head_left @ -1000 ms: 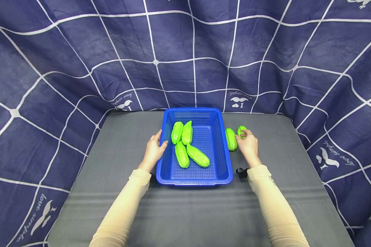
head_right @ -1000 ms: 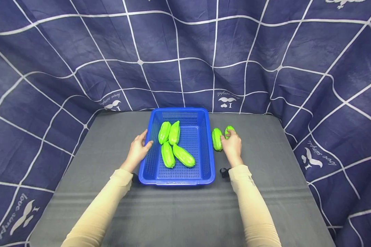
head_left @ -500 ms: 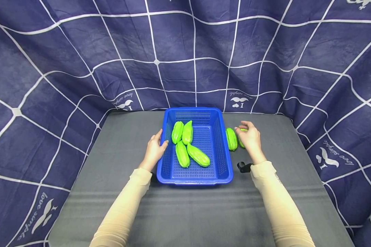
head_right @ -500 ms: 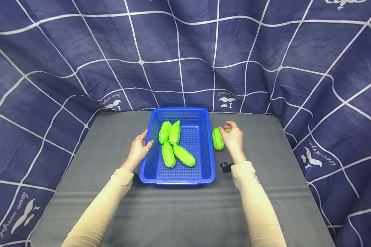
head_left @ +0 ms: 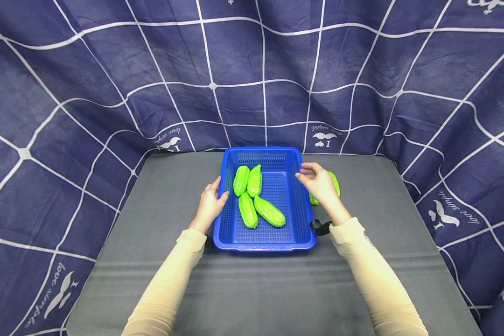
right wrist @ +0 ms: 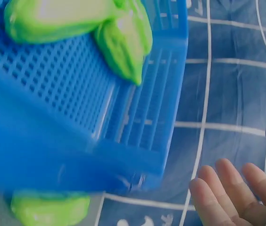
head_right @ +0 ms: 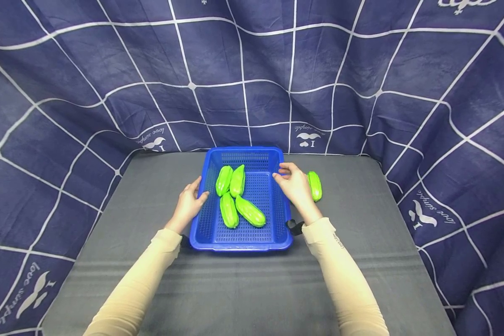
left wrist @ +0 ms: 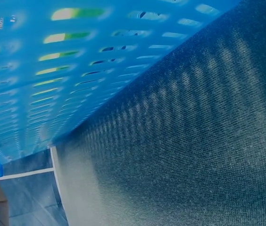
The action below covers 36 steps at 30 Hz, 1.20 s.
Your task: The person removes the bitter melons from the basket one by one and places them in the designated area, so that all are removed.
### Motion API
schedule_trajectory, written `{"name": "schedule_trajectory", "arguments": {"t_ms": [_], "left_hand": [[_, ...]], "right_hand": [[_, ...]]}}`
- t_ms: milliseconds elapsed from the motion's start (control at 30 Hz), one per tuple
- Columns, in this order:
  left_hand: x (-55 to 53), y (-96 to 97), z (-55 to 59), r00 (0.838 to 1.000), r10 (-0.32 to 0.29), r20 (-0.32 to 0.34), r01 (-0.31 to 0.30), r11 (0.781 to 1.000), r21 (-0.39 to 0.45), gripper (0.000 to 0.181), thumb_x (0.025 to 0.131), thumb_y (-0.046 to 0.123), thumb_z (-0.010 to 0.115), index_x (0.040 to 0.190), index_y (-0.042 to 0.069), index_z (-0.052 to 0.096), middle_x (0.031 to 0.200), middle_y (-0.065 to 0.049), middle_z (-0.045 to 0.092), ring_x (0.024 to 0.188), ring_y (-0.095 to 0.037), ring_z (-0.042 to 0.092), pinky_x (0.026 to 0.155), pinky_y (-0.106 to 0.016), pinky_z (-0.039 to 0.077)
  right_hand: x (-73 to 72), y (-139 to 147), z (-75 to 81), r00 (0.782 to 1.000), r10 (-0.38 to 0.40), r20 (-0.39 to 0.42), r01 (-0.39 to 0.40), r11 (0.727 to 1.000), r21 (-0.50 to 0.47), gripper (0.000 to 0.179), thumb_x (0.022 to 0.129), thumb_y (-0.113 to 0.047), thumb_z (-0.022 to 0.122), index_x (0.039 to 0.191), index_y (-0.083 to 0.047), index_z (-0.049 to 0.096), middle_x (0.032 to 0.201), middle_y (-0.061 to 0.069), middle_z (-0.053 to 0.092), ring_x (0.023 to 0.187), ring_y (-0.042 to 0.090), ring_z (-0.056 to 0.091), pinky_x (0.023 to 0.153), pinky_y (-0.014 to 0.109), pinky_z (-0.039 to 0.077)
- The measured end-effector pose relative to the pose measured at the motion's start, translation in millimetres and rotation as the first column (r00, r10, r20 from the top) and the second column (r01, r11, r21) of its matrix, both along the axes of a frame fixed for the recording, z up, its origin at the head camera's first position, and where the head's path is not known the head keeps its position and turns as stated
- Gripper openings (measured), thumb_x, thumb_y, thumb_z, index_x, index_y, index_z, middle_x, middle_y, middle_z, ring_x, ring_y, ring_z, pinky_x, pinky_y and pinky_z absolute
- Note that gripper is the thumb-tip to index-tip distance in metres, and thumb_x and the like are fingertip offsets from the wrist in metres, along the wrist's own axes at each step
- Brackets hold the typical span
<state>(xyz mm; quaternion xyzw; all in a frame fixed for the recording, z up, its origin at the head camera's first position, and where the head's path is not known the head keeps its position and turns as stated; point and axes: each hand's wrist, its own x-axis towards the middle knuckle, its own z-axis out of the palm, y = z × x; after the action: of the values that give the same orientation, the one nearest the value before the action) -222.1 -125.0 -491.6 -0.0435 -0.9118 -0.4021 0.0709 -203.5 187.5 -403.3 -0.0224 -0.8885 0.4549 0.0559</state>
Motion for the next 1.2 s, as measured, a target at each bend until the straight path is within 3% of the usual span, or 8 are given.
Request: {"name": "schedule_trajectory", "arguments": {"t_ms": [367,633,900,1033,1200], "left_hand": [[-0.3,-3.8,-0.4,1.0,-0.015,-0.005,0.015,1.0,-0.025,0.061,0.091,0.015,0.064,0.145,-0.004,0.043,0.103,-0.023,0.059,0.09,-0.036,0.062,0.084,-0.049,0.051],[-1.0,-2.5,0.0,1.0,-0.014,-0.007,0.014,0.998,-0.062,0.061,0.091,0.016,0.064,0.146,-0.003,0.043,0.103,-0.022,0.059,0.087,-0.034,0.058,0.084,-0.049,0.05],[-0.7,-2.3,0.3,1.0,-0.012,0.019,0.013,0.998,-0.059,0.062,0.092,0.016,0.064,0.147,-0.002,0.041,0.106,-0.023,0.059,0.09,-0.035,0.059,0.088,-0.049,0.049],[-0.7,-2.2,1.3,1.0,-0.011,0.027,0.012,0.998,-0.065,0.062,0.092,0.016,0.064,0.148,-0.001,0.041,0.106,-0.024,0.059,0.09,-0.035,0.058,0.088,-0.05,0.049],[0.0,-1.4,2.5,1.0,-0.012,0.018,0.013,0.998,-0.068,0.063,0.092,0.016,0.065,0.147,-0.002,0.041,0.106,-0.025,0.059,0.09,-0.035,0.058,0.088,-0.05,0.049]], "right_hand": [[-2.3,-40.0,-8.2,0.975,0.17,0.141,-0.181,0.981,0.071,0.045,0.091,-0.023,0.067,0.13,-0.001,0.059,0.125,0.018,0.067,0.112,0.034,0.066,0.094,0.045,0.052],[-3.0,-61.3,-22.3,0.958,0.217,0.187,-0.241,0.964,0.114,0.046,0.089,-0.026,0.07,0.129,-0.004,0.06,0.125,0.017,0.067,0.112,0.032,0.066,0.094,0.044,0.052],[-3.4,-63.3,-35.5,0.944,0.249,0.218,-0.28,0.952,0.125,0.052,0.088,-0.027,0.073,0.131,-0.002,0.058,0.128,0.019,0.064,0.115,0.035,0.063,0.097,0.046,0.05],[-5.3,-62.5,-40.2,0.925,0.292,0.241,-0.338,0.924,0.177,0.058,0.086,-0.028,0.074,0.133,0.0,0.056,0.129,0.021,0.063,0.119,0.037,0.06,0.1,0.047,0.047],[-7.4,-60.5,-46.0,0.89,0.351,0.29,-0.426,0.866,0.261,0.068,0.082,-0.03,0.077,0.136,0.003,0.053,0.134,0.024,0.059,0.127,0.038,0.053,0.106,0.048,0.043]]}}
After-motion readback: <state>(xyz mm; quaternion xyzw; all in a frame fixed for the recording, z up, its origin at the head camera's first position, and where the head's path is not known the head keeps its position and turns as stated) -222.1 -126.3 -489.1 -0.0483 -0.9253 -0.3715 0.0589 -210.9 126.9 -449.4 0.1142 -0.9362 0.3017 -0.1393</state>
